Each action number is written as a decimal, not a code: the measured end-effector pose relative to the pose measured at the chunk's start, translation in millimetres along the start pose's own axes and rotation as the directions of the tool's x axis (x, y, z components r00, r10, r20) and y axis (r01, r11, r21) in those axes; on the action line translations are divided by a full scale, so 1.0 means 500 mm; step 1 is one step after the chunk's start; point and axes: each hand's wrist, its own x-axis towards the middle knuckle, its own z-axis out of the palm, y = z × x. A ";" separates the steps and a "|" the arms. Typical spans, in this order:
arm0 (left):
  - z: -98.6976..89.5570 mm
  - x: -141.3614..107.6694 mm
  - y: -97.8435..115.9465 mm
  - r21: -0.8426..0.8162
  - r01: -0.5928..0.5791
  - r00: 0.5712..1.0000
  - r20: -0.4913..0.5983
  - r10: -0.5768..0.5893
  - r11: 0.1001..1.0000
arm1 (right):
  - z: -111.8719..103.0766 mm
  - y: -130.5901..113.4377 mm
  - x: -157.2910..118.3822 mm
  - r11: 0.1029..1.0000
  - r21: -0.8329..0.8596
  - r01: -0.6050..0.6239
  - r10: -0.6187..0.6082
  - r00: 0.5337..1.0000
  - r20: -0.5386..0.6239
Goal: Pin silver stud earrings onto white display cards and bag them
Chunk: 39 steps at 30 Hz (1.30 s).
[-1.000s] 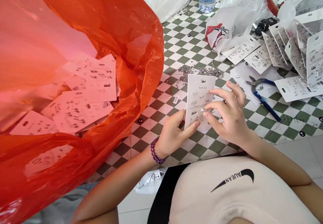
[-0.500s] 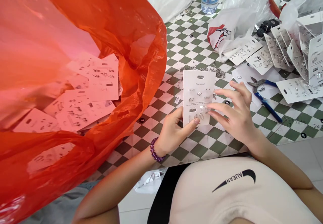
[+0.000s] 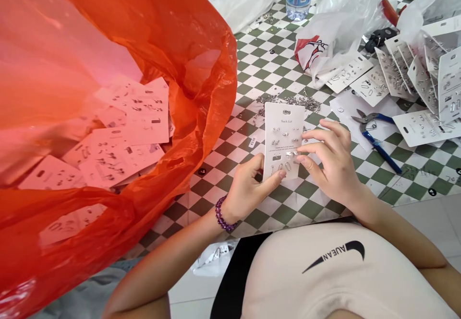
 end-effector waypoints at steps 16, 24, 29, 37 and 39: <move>0.000 0.001 0.002 -0.021 -0.012 0.999 -0.035 0.012 1.000 | -0.003 -0.004 0.000 0.996 0.076 -0.043 0.040 0.998 0.048; -0.003 0.004 0.003 -0.165 -0.104 0.994 -0.050 0.097 0.981 | -0.015 -0.011 0.004 0.949 0.290 -0.122 0.125 0.992 0.006; -0.003 0.005 0.001 -0.226 -0.178 0.983 -0.076 0.165 0.958 | -0.023 -0.013 -0.006 0.736 0.570 -0.365 0.313 0.930 0.191; -0.004 0.005 -0.002 -0.233 -0.234 0.972 -0.090 0.219 0.944 | -0.026 -0.022 -0.004 0.750 0.558 -0.356 0.253 0.933 0.256; -0.004 0.005 -0.002 -0.228 -0.238 0.971 -0.093 0.222 0.944 | -0.026 -0.024 -0.002 0.785 0.527 -0.327 0.231 0.943 0.241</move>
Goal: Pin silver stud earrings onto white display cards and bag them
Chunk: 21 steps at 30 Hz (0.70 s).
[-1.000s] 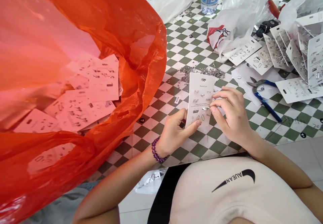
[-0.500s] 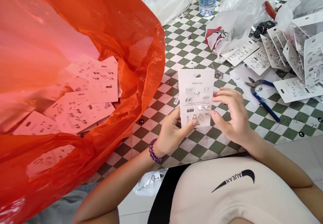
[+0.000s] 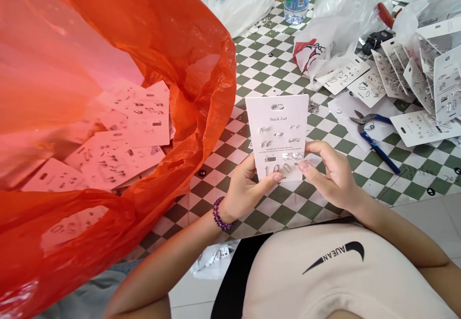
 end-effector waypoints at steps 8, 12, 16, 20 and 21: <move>0.002 -0.001 -0.003 -0.009 0.036 0.999 0.025 -0.036 0.999 | 0.001 0.000 0.004 0.997 -0.064 0.042 -0.043 0.999 -0.007; 0.001 -0.004 -0.004 -0.019 0.065 0.997 0.040 -0.064 0.998 | -0.001 -0.001 0.001 0.998 -0.046 0.041 -0.041 0.999 0.004; 0.000 -0.004 -0.002 -0.006 0.086 0.996 0.032 -0.086 0.996 | -0.003 0.001 0.000 1.000 -0.003 0.023 -0.023 0.999 0.024; 0.000 -0.003 -0.001 0.008 0.091 0.995 0.031 -0.091 0.996 | -0.004 0.003 0.001 0.999 0.029 -0.032 0.031 0.999 0.041; 0.001 -0.002 0.000 0.014 0.091 0.995 0.029 -0.091 0.996 | -0.004 0.003 0.001 0.998 0.033 -0.047 0.045 0.998 0.042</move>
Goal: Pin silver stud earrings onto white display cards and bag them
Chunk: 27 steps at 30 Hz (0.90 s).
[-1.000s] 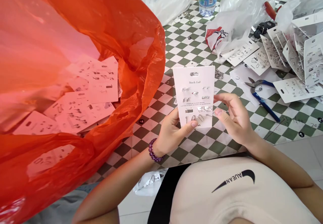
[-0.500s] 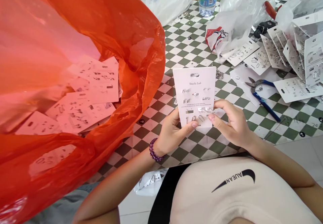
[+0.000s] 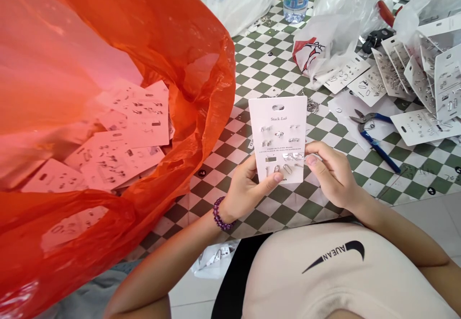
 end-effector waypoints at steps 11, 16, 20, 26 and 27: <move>0.000 -0.001 0.001 -0.005 0.021 0.999 0.024 -0.021 1.000 | -0.003 -0.004 0.001 1.000 -0.010 -0.030 0.030 1.000 -0.004; 0.001 0.000 0.000 -0.025 0.018 0.999 0.032 -0.017 1.000 | -0.001 -0.003 0.001 0.999 -0.022 -0.034 0.034 0.999 -0.007; 0.001 0.000 -0.001 -0.024 0.010 0.999 0.031 -0.010 1.000 | -0.002 -0.005 0.000 0.999 -0.021 -0.033 0.033 0.999 -0.007; 0.000 0.000 0.000 -0.022 0.023 0.999 0.033 -0.022 1.000 | -0.002 -0.005 0.001 0.999 0.000 -0.046 0.046 0.999 0.012; 0.000 0.000 0.000 -0.022 0.021 0.999 0.035 -0.020 1.000 | -0.002 -0.005 0.001 0.999 -0.003 -0.046 0.046 0.999 0.010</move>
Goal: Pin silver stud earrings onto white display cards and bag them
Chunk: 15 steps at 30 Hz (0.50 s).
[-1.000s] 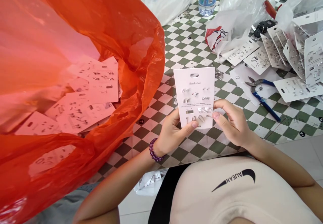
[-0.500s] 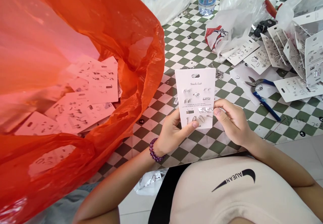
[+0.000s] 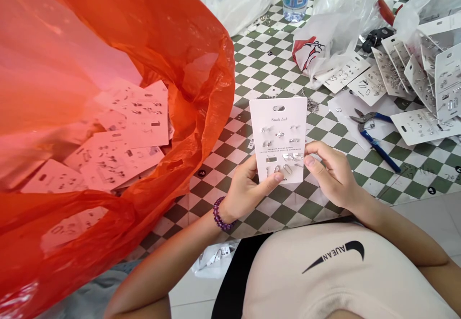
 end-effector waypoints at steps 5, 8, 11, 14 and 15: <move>0.000 0.000 0.000 0.001 0.003 1.000 0.000 -0.003 1.000 | 0.001 0.001 0.000 1.000 -0.020 0.001 -0.001 1.000 -0.002; 0.000 0.000 -0.001 -0.011 0.001 1.000 0.008 -0.001 1.000 | 0.002 0.002 0.000 0.999 -0.039 0.016 -0.016 1.000 -0.012; 0.000 -0.001 -0.002 -0.012 -0.001 1.000 0.007 0.001 1.000 | 0.001 0.002 0.000 0.998 -0.058 0.027 -0.029 0.999 -0.021; 0.001 -0.001 -0.002 -0.007 -0.001 1.000 0.003 0.001 1.000 | 0.001 0.002 0.000 0.998 -0.063 0.032 -0.033 0.999 -0.024; 0.001 -0.001 -0.002 -0.004 0.000 1.000 0.002 0.000 1.000 | 0.002 0.002 0.001 0.998 -0.063 0.031 -0.032 0.999 -0.025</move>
